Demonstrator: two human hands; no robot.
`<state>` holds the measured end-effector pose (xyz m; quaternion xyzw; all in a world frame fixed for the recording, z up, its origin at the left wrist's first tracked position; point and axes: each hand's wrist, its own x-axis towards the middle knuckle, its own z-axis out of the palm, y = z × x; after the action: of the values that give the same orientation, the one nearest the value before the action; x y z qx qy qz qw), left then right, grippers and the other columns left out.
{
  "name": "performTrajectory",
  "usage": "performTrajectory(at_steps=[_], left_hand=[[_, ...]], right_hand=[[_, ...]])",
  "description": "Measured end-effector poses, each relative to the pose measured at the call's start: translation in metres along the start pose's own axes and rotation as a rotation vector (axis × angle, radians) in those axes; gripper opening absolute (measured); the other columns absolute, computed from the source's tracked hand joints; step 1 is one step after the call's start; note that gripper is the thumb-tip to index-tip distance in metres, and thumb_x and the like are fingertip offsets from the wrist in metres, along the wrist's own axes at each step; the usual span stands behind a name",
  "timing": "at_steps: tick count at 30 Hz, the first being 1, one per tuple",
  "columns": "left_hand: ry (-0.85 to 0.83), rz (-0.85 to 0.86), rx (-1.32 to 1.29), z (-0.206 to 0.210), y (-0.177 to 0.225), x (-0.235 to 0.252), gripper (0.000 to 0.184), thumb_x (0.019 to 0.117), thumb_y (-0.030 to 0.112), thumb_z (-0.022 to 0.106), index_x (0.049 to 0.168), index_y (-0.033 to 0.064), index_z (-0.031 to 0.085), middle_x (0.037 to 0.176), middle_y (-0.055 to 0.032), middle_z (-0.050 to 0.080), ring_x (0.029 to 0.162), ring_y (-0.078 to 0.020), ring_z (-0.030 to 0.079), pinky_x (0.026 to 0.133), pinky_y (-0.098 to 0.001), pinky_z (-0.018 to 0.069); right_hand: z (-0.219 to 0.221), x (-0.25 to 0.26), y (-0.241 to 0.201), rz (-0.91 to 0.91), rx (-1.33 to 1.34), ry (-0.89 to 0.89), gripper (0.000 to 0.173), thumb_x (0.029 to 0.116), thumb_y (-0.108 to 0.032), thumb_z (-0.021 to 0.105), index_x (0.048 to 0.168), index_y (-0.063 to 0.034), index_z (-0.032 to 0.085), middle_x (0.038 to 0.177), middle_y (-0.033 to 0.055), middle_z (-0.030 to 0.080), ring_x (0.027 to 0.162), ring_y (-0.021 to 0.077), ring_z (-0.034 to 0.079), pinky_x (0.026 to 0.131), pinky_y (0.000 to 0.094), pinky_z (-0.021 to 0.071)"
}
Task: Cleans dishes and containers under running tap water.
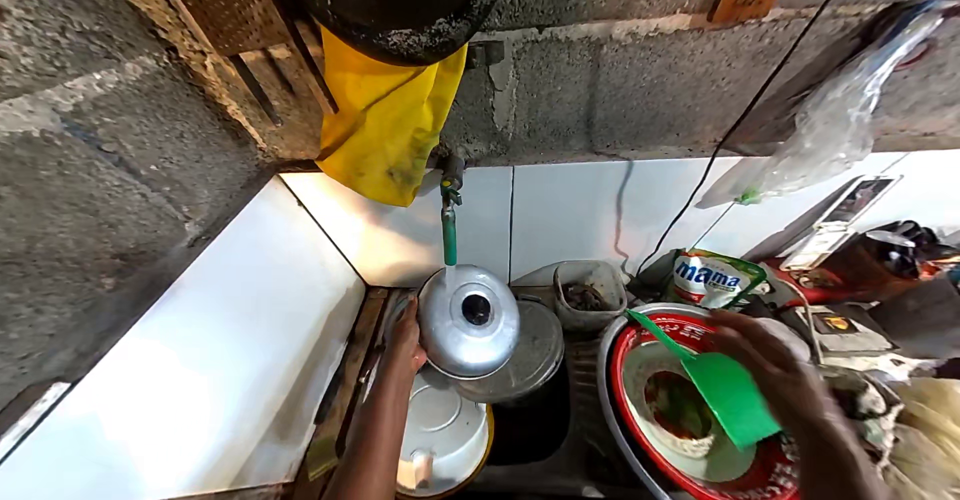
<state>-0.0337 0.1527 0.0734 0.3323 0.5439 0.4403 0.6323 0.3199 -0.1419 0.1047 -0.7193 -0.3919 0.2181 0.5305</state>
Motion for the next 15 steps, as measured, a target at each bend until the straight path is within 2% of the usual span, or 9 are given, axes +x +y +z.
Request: performTrajectory(at_steps=[3, 5, 6, 7, 8, 9, 10, 12, 15], left_hand=[[-0.011, -0.067, -0.074, 0.014, -0.017, 0.006, 0.05, 0.1114, 0.039, 0.034, 0.143, 0.0032, 0.048, 0.134, -0.0192, 0.059, 0.119, -0.0283, 0.061, 0.098, -0.0506, 0.0511], [0.017, -0.119, -0.133, 0.021, -0.026, 0.007, 0.053, 0.1112, 0.043, 0.033, 0.141, 0.0042, 0.051, 0.132, -0.0188, 0.06, 0.117, -0.029, 0.06, 0.097, -0.0528, 0.0506], [0.032, -0.135, -0.17, 0.024, -0.03, 0.006, 0.054, 0.111, 0.045, 0.031, 0.14, 0.0045, 0.051, 0.13, -0.0184, 0.061, 0.115, -0.0288, 0.061, 0.095, -0.0526, 0.0506], [0.045, -0.138, -0.212, 0.026, -0.033, 0.005, 0.054, 0.1111, 0.046, 0.03, 0.139, 0.0043, 0.051, 0.129, -0.0184, 0.061, 0.113, -0.0289, 0.061, 0.094, -0.0527, 0.0508], [0.05, -0.127, -0.238, 0.028, -0.037, 0.004, 0.055, 0.1109, 0.047, 0.028, 0.138, 0.005, 0.051, 0.126, -0.0178, 0.061, 0.111, -0.0284, 0.061, 0.092, -0.0521, 0.0516], [0.042, -0.109, -0.229, 0.028, -0.041, 0.003, 0.056, 0.1106, 0.048, 0.028, 0.139, 0.0057, 0.052, 0.129, -0.0177, 0.061, 0.114, -0.0287, 0.061, 0.094, -0.0526, 0.0513], [0.026, -0.085, -0.172, 0.026, -0.043, 0.003, 0.056, 0.1107, 0.047, 0.03, 0.142, 0.0062, 0.05, 0.134, -0.0181, 0.059, 0.12, -0.0293, 0.059, 0.098, -0.053, 0.0496], [-0.048, -0.066, -0.002, 0.015, -0.047, 0.005, 0.053, 0.1099, 0.041, 0.04, 0.15, 0.0062, 0.043, 0.147, -0.0205, 0.05, 0.133, -0.0328, 0.05, 0.107, -0.0554, 0.0433], [-0.11, -0.116, 0.071, -0.003, -0.043, 0.013, 0.052, 0.1071, 0.038, 0.049, 0.149, 0.0065, 0.046, 0.146, -0.0207, 0.051, 0.132, -0.0338, 0.051, 0.106, -0.0564, 0.0433]], right_hand=[[0.103, 0.02, -0.015, 0.118, 0.095, -0.239, 0.055, 0.1045, -0.021, 0.053, 0.154, -0.0012, 0.04, 0.144, 0.019, 0.056, 0.123, 0.0256, 0.062, 0.101, 0.0426, 0.0537], [0.165, 0.027, -0.013, 0.354, 0.293, -0.308, 0.063, 0.1081, -0.028, 0.049, 0.162, -0.0081, 0.024, 0.152, 0.0223, 0.046, 0.127, 0.0347, 0.059, 0.098, 0.0512, 0.0538], [0.189, 0.03, -0.012, 0.48, 0.449, -0.301, 0.062, 0.1098, -0.033, 0.045, 0.163, -0.0116, 0.021, 0.155, 0.0228, 0.043, 0.128, 0.0383, 0.057, 0.097, 0.0549, 0.0534], [0.21, 0.033, -0.012, 0.583, 0.59, -0.278, 0.06, 0.1109, -0.04, 0.04, 0.162, -0.0133, 0.023, 0.155, 0.0223, 0.042, 0.127, 0.0389, 0.058, 0.095, 0.0558, 0.0539], [0.228, 0.038, -0.011, 0.647, 0.7, -0.236, 0.059, 0.1109, -0.046, 0.035, 0.158, -0.0121, 0.03, 0.148, 0.0209, 0.05, 0.12, 0.0353, 0.062, 0.091, 0.0518, 0.0557], [0.246, 0.042, -0.01, 0.658, 0.773, -0.157, 0.058, 0.1106, -0.049, 0.031, 0.15, -0.0076, 0.041, 0.131, 0.02, 0.061, 0.106, 0.0304, 0.067, 0.084, 0.0465, 0.0581], [0.26, 0.047, -0.01, 0.625, 0.818, -0.078, 0.058, 0.1113, -0.048, 0.028, 0.142, -0.0028, 0.048, 0.118, 0.0197, 0.066, 0.097, 0.0272, 0.069, 0.08, 0.044, 0.0587], [0.274, 0.056, -0.013, 0.541, 0.821, 0.019, 0.058, 0.1128, -0.044, 0.023, 0.138, 0.0004, 0.051, 0.115, 0.019, 0.066, 0.1, 0.0243, 0.067, 0.085, 0.0438, 0.0573], [0.27, 0.074, -0.021, 0.581, 0.708, -0.04, 0.055, 0.1131, -0.042, 0.026, 0.137, 0.0003, 0.052, 0.118, 0.02, 0.066, 0.104, 0.0269, 0.067, 0.089, 0.0473, 0.0569]])
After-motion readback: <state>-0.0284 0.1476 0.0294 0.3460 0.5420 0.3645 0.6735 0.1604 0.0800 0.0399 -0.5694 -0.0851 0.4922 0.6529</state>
